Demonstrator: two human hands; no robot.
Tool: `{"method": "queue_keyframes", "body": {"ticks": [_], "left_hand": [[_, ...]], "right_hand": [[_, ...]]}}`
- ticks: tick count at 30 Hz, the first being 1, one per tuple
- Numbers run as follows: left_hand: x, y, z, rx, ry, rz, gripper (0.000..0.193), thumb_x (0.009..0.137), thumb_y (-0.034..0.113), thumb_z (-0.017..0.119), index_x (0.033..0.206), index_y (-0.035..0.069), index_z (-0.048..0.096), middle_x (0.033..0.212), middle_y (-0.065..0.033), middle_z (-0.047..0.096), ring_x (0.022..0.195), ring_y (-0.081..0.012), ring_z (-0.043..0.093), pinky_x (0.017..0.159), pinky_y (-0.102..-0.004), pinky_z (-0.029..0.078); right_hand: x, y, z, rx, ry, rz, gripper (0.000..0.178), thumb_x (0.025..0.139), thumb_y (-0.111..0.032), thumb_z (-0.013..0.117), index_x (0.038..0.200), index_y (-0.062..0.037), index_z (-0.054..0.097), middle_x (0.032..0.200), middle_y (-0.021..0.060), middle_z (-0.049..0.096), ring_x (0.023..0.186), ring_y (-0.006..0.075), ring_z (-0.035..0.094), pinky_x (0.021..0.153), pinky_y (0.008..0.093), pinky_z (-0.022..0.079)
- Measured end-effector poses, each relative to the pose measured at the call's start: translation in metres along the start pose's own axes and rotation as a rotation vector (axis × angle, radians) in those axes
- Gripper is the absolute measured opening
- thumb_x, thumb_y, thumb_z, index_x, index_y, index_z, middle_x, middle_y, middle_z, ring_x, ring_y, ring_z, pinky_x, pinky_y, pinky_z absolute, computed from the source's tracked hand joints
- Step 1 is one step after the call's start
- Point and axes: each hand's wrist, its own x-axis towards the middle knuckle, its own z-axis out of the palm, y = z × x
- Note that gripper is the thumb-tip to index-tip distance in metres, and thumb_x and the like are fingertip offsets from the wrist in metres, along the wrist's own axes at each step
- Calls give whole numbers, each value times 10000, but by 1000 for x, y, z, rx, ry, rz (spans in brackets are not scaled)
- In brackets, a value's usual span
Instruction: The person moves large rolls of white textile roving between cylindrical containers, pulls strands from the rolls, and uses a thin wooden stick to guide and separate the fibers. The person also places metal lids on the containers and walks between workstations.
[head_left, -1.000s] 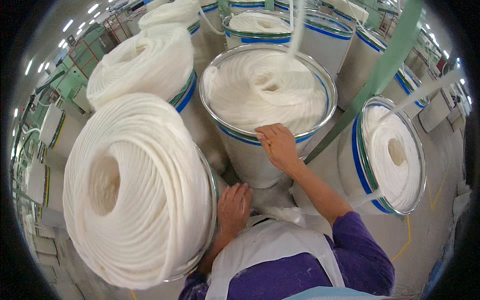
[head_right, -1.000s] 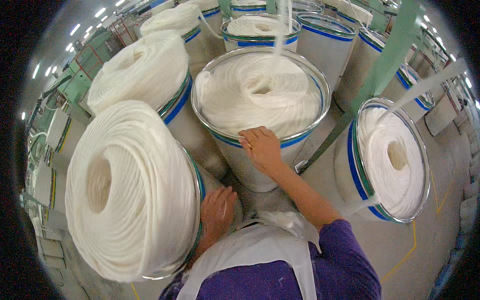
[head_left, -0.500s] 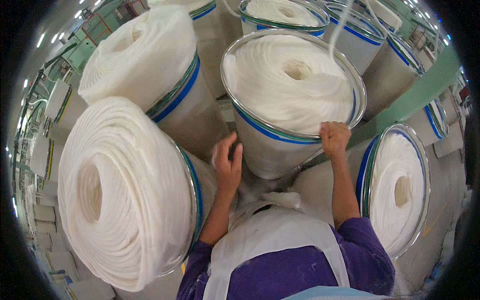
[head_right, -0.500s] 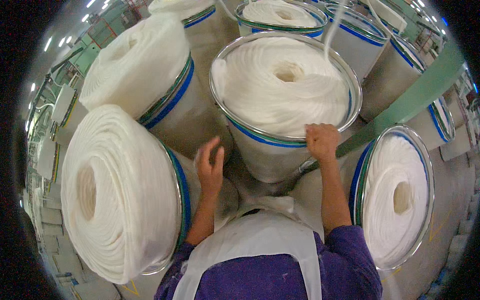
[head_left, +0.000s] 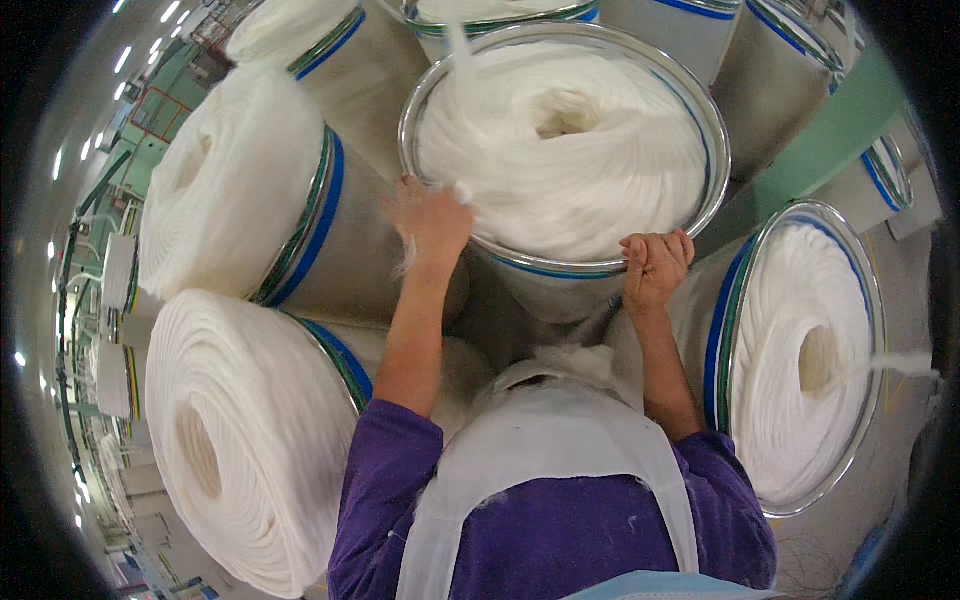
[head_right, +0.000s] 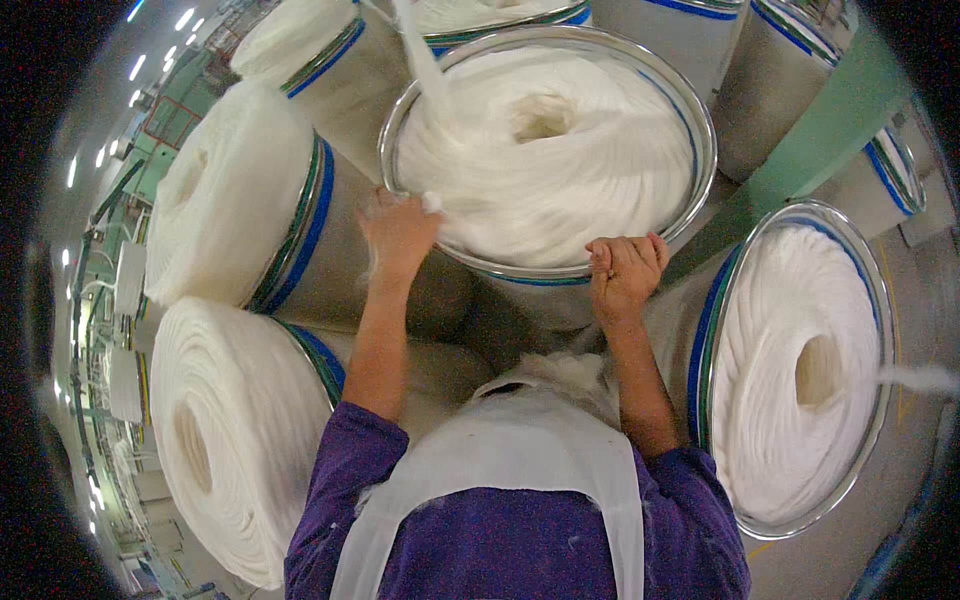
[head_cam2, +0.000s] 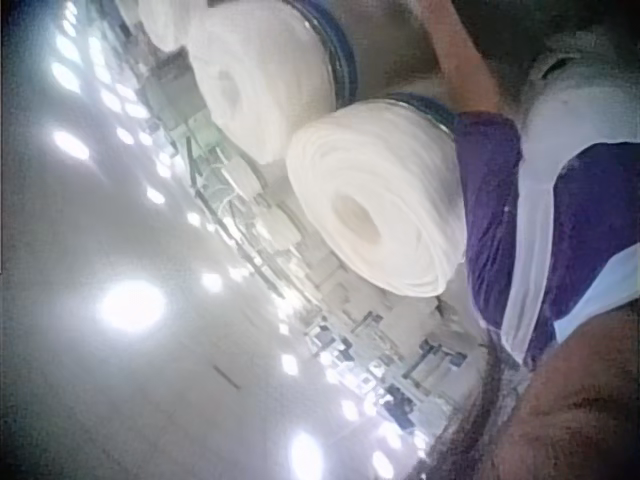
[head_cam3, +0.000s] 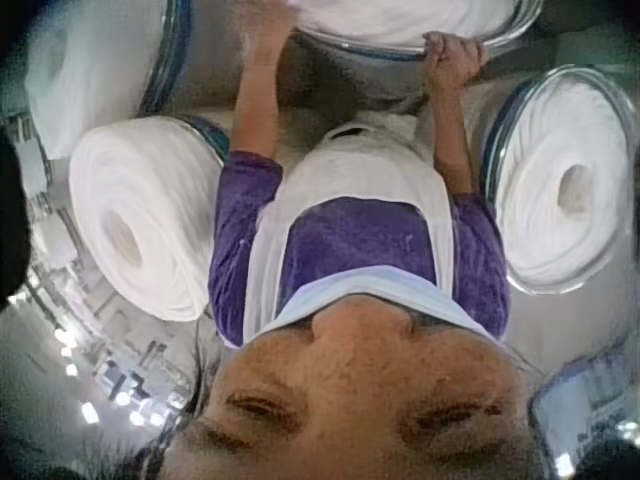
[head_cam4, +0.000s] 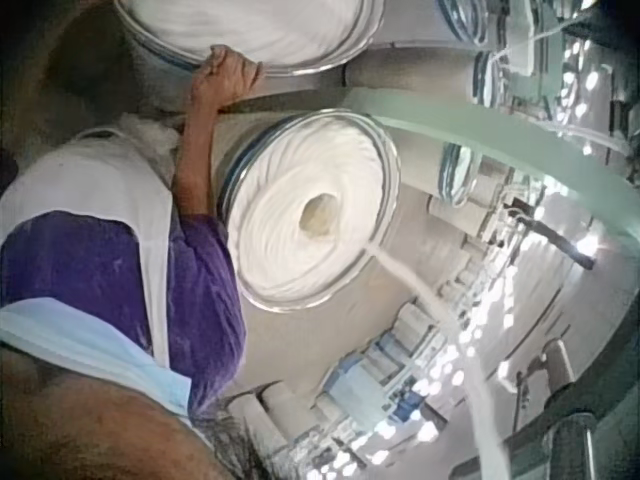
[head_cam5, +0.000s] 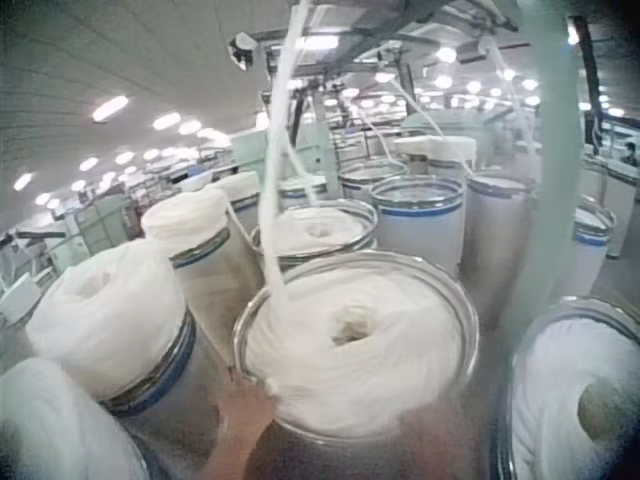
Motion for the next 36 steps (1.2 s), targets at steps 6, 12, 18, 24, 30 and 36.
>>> {"method": "queue_keyframes", "body": {"ticks": [6,12,18,24,30,36], "left_hand": [[-15,-37,-13,-868,44,-43,263,869,294,631,1012,83,694,1111,-160,640,985,-281,632,886,-450,474],[-78,-61,26,-2110,44,-375,261,891,190,640,1065,-4,616,1050,-113,665,900,-217,664,772,-360,545],[-111,-74,65,-2478,-483,-435,299,882,148,631,1139,5,574,1078,-122,654,976,-238,651,853,-397,547],[-125,-81,99,-2165,-852,-95,324,800,73,672,1115,23,610,1030,-63,660,875,-175,641,806,-329,524],[-142,-85,158,-1872,-835,-114,484,805,122,709,1248,12,549,1138,-66,625,1012,-168,590,898,-314,462],[-148,-112,209,-1506,-436,-465,669,848,257,681,1380,-20,382,1365,-199,468,1243,-276,475,1018,-392,393]], "right_hand": [[3,7,9,12,81,-21,356,956,-260,466,702,-94,651,594,-15,592,687,164,532,892,375,341],[2,26,11,33,83,-160,317,930,-257,492,679,-131,638,660,-7,629,620,186,539,835,376,375],[15,81,8,81,148,-308,356,938,-247,467,645,-93,597,628,41,594,577,235,521,755,389,397],[30,98,-7,365,196,233,293,932,-187,461,788,17,615,785,129,599,766,278,548,736,402,445],[8,14,-9,246,-232,-153,267,963,-132,442,768,7,560,750,145,585,687,306,545,649,404,430],[18,13,3,-35,-199,158,324,963,-246,457,744,-61,608,716,86,604,650,276,570,603,380,425]]}}
